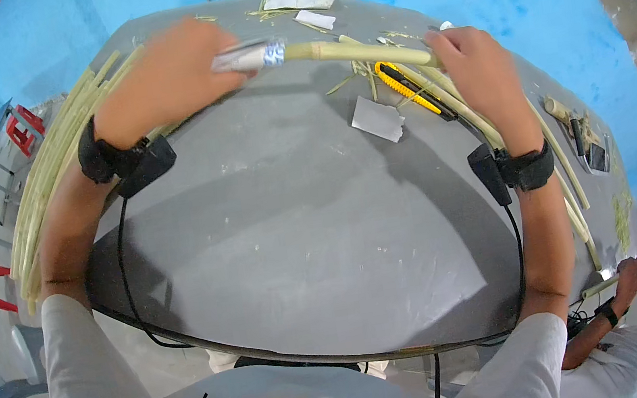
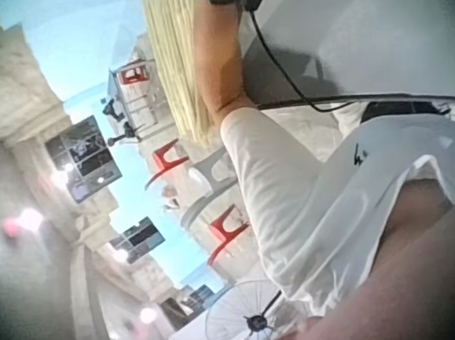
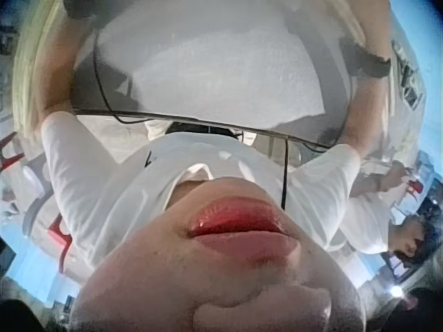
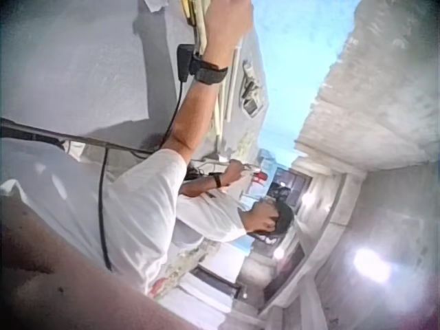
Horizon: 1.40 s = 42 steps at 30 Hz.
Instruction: Processing bamboo tubes by cleaning, marking, and checking dimensions at a workstation.
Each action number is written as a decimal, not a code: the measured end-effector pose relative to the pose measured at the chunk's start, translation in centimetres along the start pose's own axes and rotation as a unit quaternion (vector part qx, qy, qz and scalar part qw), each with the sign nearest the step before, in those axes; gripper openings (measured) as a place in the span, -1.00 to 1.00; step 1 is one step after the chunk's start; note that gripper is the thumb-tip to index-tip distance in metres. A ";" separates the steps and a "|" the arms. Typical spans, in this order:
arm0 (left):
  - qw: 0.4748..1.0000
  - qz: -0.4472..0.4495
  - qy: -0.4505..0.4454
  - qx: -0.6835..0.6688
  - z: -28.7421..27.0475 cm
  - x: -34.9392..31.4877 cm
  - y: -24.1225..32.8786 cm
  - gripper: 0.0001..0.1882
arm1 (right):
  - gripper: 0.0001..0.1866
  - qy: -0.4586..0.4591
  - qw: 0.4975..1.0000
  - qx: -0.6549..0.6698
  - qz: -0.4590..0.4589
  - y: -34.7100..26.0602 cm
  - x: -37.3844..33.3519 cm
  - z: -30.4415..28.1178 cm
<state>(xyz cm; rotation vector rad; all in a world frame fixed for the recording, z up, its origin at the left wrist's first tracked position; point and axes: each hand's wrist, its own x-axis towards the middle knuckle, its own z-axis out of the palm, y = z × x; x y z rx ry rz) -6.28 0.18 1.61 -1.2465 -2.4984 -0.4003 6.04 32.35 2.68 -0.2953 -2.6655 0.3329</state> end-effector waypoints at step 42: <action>0.994 0.075 0.080 0.025 0.5 -0.5 -0.3 -0.66 | -0.43 -0.023 0.995 0.039 -0.089 -2.2 -2.0 0.8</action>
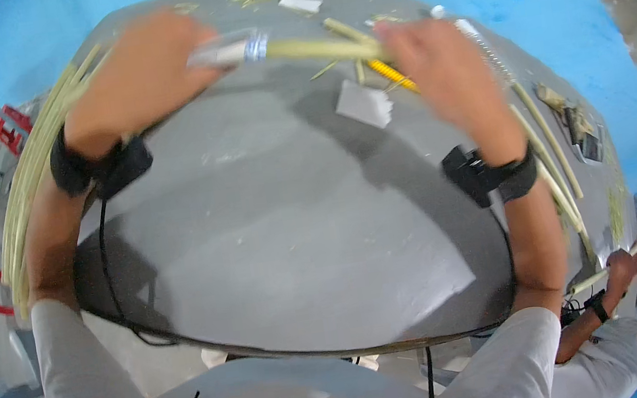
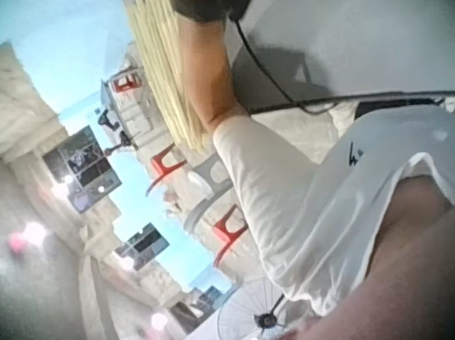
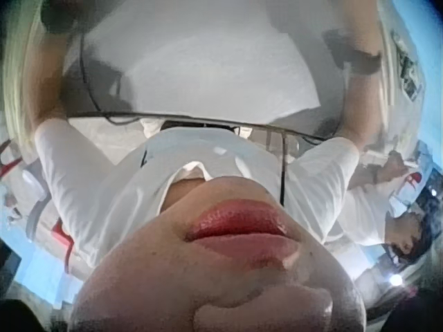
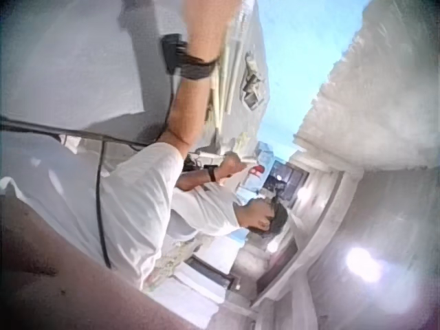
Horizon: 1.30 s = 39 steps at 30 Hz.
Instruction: Processing bamboo tubes by cleaning, marking, and checking dimensions at a workstation.
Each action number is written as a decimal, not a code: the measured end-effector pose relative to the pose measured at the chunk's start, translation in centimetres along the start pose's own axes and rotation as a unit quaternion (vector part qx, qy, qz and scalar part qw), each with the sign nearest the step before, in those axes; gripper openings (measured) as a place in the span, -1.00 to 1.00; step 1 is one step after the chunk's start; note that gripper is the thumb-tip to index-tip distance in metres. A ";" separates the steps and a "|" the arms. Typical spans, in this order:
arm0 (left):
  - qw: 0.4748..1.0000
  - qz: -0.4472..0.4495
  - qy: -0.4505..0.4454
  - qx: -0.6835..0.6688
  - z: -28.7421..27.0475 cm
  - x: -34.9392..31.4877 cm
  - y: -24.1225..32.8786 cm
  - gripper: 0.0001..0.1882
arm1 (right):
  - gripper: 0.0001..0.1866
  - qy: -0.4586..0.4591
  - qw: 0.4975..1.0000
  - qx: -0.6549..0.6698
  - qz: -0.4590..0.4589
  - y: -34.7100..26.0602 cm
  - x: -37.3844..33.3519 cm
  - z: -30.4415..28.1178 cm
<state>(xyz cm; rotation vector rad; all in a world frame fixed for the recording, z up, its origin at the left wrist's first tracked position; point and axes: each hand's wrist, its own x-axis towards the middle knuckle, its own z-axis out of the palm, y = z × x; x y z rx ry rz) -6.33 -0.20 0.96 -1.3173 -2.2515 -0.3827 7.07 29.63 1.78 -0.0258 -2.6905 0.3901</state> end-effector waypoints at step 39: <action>0.999 -0.031 -0.027 -0.012 -0.3 0.1 -0.4 -0.64 | -0.33 -0.028 0.998 -0.031 0.040 -0.7 0.3 0.4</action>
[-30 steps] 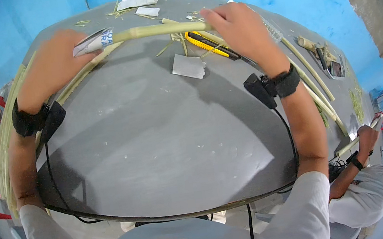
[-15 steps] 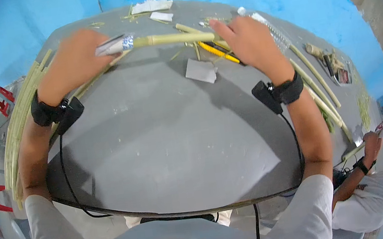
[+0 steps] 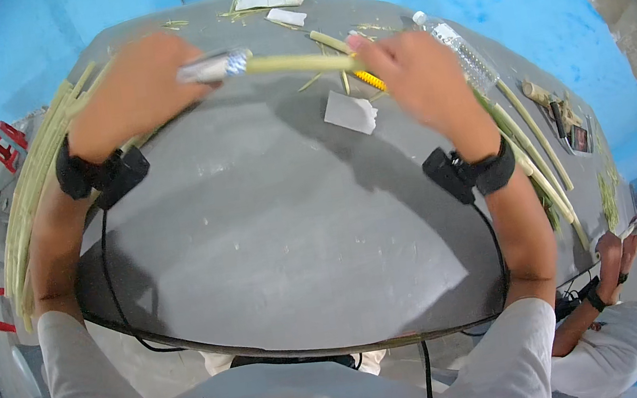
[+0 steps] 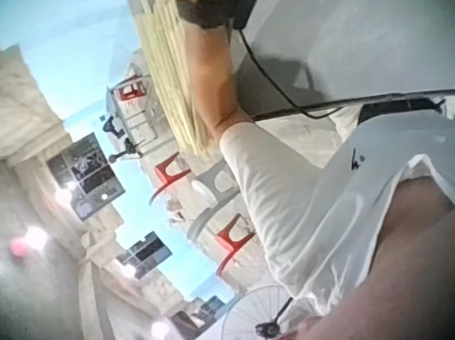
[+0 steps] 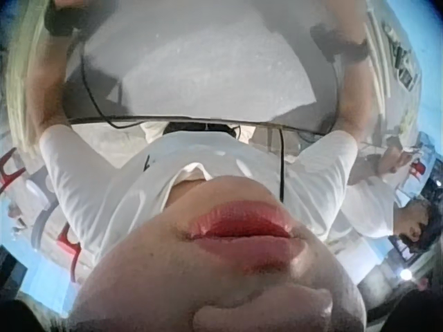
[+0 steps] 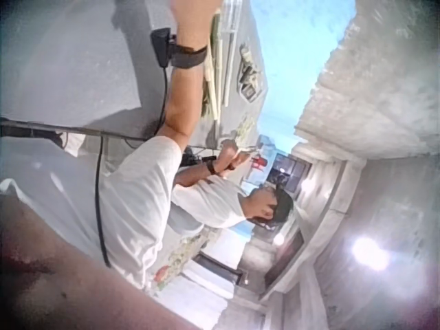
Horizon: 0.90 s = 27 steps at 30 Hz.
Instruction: Processing bamboo tubes by cleaning, marking, and checking dimensions at a workstation.
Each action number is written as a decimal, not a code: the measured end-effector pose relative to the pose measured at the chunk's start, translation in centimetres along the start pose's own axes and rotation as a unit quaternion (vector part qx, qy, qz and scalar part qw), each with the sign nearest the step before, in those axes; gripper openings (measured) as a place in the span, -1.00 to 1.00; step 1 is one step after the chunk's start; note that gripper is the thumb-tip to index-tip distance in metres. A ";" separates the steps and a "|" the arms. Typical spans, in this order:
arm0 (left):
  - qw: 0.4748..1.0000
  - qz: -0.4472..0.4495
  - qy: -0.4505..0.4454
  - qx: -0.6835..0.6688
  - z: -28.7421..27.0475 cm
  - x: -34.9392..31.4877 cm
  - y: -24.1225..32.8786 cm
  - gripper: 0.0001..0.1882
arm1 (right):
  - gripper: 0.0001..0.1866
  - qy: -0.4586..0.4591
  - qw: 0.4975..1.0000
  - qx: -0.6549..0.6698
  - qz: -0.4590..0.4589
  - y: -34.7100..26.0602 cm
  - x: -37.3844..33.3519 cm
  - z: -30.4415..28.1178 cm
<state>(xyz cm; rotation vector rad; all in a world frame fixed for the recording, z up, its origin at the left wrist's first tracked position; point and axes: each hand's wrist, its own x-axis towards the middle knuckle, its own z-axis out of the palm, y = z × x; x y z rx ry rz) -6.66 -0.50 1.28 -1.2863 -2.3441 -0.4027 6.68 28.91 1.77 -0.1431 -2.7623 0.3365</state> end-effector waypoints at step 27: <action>0.999 -0.004 -0.045 -0.003 0.3 -0.5 1.5 -0.57 | -0.51 0.035 0.997 0.069 -0.021 -1.5 -0.6 1.3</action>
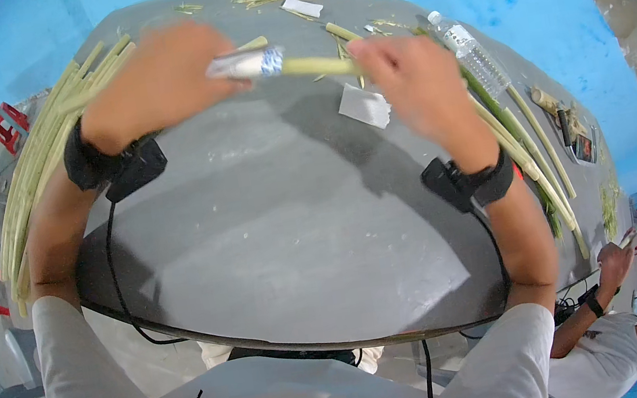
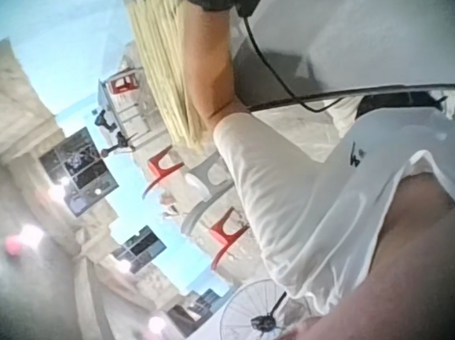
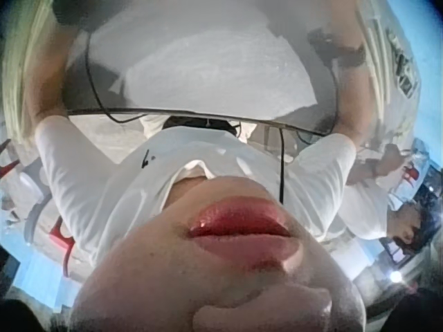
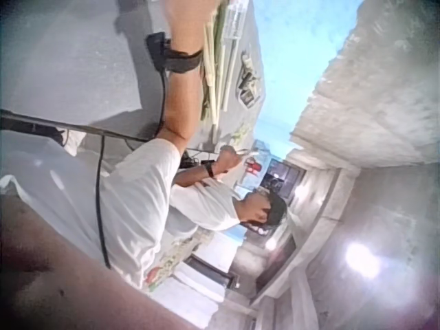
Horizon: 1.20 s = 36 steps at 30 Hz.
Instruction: Processing bamboo tubes by cleaning, marking, and checking dimensions at a workstation.
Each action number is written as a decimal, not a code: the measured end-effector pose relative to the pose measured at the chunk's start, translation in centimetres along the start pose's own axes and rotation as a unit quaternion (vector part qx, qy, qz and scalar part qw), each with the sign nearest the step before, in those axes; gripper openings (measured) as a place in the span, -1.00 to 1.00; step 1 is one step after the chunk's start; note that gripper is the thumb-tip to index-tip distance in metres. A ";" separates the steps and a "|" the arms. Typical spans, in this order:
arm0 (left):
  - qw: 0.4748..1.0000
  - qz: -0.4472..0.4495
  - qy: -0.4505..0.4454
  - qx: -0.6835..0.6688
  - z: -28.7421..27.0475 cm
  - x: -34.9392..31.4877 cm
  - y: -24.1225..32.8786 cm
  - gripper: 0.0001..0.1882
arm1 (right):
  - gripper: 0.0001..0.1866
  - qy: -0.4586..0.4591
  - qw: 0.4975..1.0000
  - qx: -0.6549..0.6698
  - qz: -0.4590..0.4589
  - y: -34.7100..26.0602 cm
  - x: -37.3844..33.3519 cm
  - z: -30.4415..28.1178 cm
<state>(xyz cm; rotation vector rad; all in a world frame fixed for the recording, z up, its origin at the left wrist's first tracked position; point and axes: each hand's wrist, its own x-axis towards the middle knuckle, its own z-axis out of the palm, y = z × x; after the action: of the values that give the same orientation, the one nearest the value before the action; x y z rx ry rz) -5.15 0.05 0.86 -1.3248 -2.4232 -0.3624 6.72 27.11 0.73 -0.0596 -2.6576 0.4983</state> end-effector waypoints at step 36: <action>0.990 -0.034 -0.137 0.017 0.2 -0.4 1.3 -0.64 | -0.40 -0.057 0.997 -0.038 -0.037 -0.6 -0.4 0.8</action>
<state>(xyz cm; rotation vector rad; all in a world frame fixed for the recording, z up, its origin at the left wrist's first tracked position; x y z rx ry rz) -3.85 0.50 0.58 -1.3554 -2.6908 -0.1643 6.76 26.17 0.09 0.0461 -2.7774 0.3874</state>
